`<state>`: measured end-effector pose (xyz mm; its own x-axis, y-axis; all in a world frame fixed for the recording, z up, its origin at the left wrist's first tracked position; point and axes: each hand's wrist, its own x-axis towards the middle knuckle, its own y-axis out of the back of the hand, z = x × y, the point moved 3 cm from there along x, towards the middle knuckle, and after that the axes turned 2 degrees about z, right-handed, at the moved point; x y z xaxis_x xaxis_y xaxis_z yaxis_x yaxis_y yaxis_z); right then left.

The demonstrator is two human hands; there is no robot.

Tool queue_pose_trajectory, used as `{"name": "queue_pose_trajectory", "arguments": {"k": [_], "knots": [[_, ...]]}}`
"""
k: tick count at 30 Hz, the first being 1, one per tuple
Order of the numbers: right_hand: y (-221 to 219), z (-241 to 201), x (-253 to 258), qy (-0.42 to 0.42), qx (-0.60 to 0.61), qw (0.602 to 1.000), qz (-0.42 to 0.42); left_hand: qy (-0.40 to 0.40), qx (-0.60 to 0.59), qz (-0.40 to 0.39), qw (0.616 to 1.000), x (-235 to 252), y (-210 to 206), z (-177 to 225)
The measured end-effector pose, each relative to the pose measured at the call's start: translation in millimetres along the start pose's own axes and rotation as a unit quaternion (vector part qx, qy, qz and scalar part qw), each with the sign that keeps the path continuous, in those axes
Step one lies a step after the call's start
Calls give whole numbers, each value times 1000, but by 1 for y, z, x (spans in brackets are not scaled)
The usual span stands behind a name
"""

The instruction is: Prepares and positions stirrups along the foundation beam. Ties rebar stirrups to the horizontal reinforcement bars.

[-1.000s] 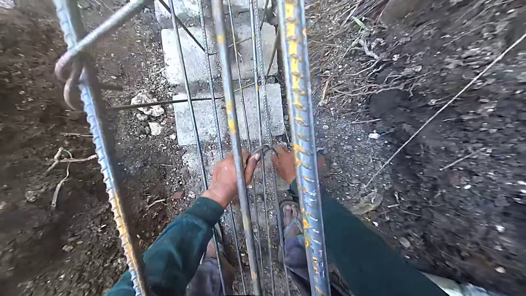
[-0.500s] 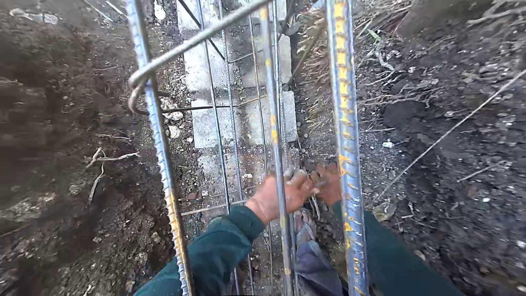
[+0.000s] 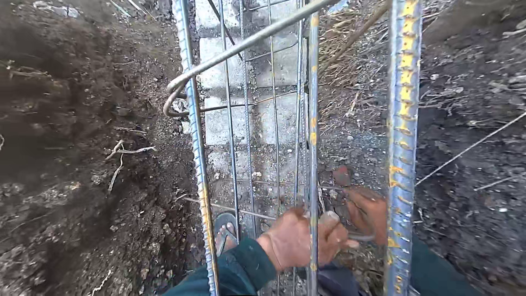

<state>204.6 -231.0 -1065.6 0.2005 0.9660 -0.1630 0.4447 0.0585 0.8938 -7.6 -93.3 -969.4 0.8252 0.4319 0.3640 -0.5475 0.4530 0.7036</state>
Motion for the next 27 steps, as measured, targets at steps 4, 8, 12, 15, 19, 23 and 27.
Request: {"name": "queue_pose_trajectory", "arguments": {"k": [4,8,12,15,19,23,27], "knots": [[1,13,-3,-34,212,972,-99,46,-2,-16,999,9,-21,10],[38,-30,2,15,185,973,-139,44,15,-7,999,1,-14,5],[56,-49,-3,37,162,979,-117,26,-19,-1,999,-13,4,11],[62,-55,3,24,180,979,-95,41,-5,15,999,-7,5,4],[41,-13,34,-160,192,965,-82,91,13,11,996,40,7,-29],[21,6,80,-346,196,914,-83,200,-25,-128,971,61,-26,-72],[-14,36,96,-438,202,874,-64,211,41,-76,974,41,-50,-92]]}}
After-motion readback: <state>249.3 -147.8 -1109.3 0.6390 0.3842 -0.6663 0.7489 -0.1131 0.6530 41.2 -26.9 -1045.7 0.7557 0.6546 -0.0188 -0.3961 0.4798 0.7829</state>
